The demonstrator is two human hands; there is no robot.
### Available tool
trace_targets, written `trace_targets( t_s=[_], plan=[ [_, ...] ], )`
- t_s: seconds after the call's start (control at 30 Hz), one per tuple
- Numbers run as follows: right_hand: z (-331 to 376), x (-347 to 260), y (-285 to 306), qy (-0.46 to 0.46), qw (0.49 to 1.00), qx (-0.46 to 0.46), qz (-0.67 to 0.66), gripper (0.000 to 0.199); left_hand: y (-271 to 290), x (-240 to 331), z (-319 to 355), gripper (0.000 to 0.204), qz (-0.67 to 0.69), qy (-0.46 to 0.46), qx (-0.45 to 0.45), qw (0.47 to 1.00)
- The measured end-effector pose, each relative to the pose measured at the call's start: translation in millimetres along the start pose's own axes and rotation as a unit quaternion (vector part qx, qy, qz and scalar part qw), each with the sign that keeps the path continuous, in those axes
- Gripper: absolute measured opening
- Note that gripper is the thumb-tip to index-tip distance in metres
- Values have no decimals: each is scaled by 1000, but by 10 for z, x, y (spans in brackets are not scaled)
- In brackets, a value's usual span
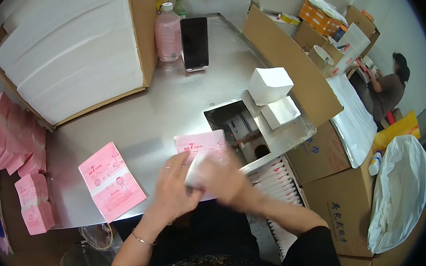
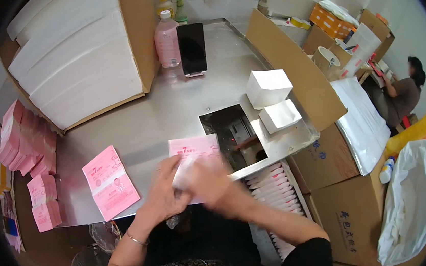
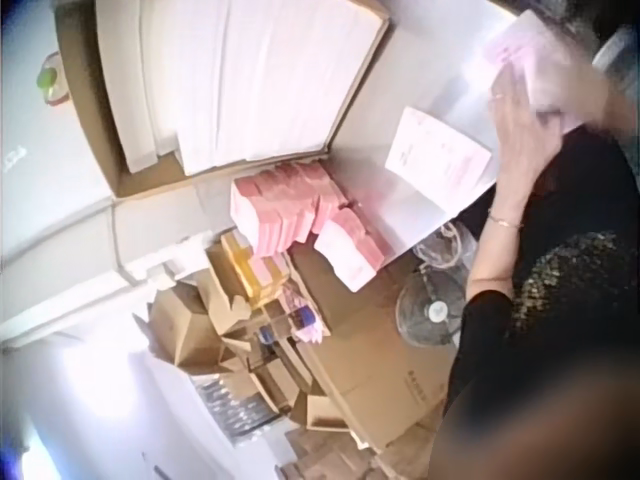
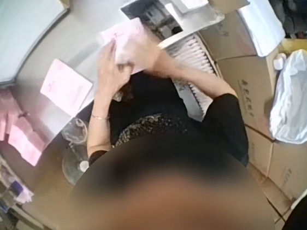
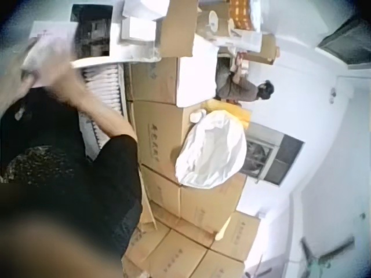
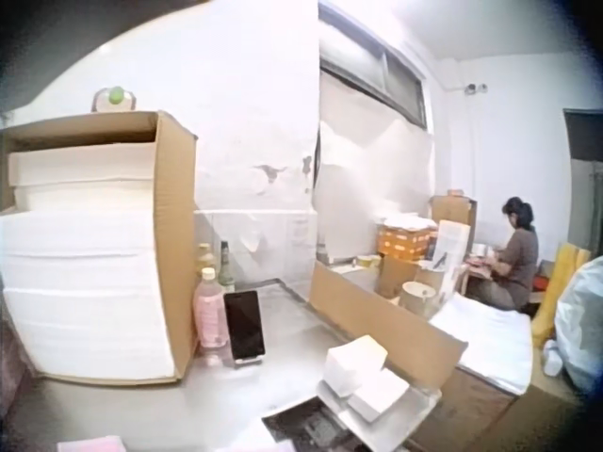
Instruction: Organizing, inserting, and packaging stacks of tissue paper packets into cardboard containers and boxes.
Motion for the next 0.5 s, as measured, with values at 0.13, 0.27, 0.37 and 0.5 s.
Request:
trace_targets(
  t_s=[0.13,0.27,0.37,0.5],
  plan=[
    [13,318,-187,-69,988,54,125,29,31,64,-92,83,-132,62,-2,989],
    [-315,523,-684,-140,980,-101,95,19,-18,-55,-125,83,-137,128,44,981],
    [-45,367,-31,-66,992,104,-3,16,-49,-83,-35,63,-176,52,-56,981],
    [422,1096,1074,-270,888,185,323,17,68,-22,-48,55,-261,91,-41,960]
  ],
)
Point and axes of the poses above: each hand's wrist, its own z-axis away from the middle knuckle, its own y-axis out of the back of the hand, x = y × z, the point moved 10 cm from there along -z, towards the middle knuckle, and after that the axes turned 15 degrees about -z, right-handed, at the moved point
